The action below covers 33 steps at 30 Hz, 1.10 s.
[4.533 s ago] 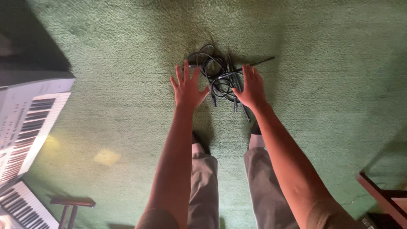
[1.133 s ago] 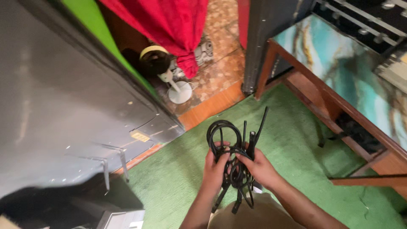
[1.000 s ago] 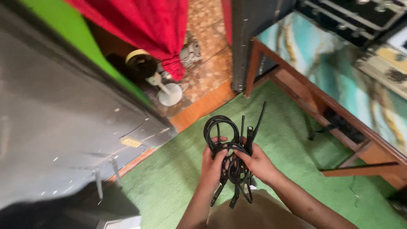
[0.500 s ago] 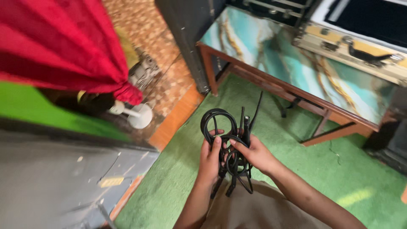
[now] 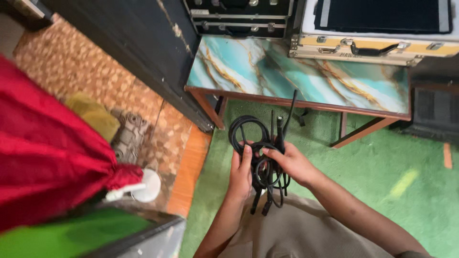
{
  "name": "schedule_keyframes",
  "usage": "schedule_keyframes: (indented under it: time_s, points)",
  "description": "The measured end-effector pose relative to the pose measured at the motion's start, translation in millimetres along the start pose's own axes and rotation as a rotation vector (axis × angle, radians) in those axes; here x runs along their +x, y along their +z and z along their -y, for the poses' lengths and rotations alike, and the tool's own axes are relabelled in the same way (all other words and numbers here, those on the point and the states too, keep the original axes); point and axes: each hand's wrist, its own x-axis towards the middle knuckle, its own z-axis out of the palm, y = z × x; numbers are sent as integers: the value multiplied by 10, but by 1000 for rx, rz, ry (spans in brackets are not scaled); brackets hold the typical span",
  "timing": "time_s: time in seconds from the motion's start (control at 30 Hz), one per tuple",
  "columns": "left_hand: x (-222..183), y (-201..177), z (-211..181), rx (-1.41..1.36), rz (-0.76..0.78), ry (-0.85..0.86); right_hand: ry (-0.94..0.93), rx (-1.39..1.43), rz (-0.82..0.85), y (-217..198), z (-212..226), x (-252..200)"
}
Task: The person places an electronic component and microphones into a foam-lined carrying case, then picks up and coils a black power cable from the floor before winding and checking a thin antenna wire.
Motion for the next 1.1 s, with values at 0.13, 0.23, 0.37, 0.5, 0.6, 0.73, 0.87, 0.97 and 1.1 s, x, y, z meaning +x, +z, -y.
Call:
schedule_keyframes:
  time_s: [0.13, 0.23, 0.37, 0.5, 0.6, 0.73, 0.87, 0.97, 1.1]
  points:
    - [475, -227, -336, 48, 126, -37, -6, 53, -88, 224, 108, 401]
    - [751, -340, -545, 81, 193, -40, -53, 82, -162, 378, 174, 639]
    - [1087, -401, -698, 79, 220, -124, -55, 157, -232, 451, 235, 878]
    - [1364, -408, -769, 68, 228, -158, -28, 94, -293, 442, 316, 1092]
    - [1617, -360, -756, 77, 196, -183, -85, 84, -319, 360, 390, 1309]
    - [1891, -321, -701, 137, 122, -196, -81, 180, -264, 198, 430, 1590]
    - [2392, -152, -631, 165, 92, -163, -91, 170, -214, -132, 594, 2015]
    - [2688, -36, -590, 171, 64, -144, -59, 56, -226, -349, 679, 2261]
    - [3112, 216, -528, 147, 61, -87, -50, 38, -179, -679, 886, 2633]
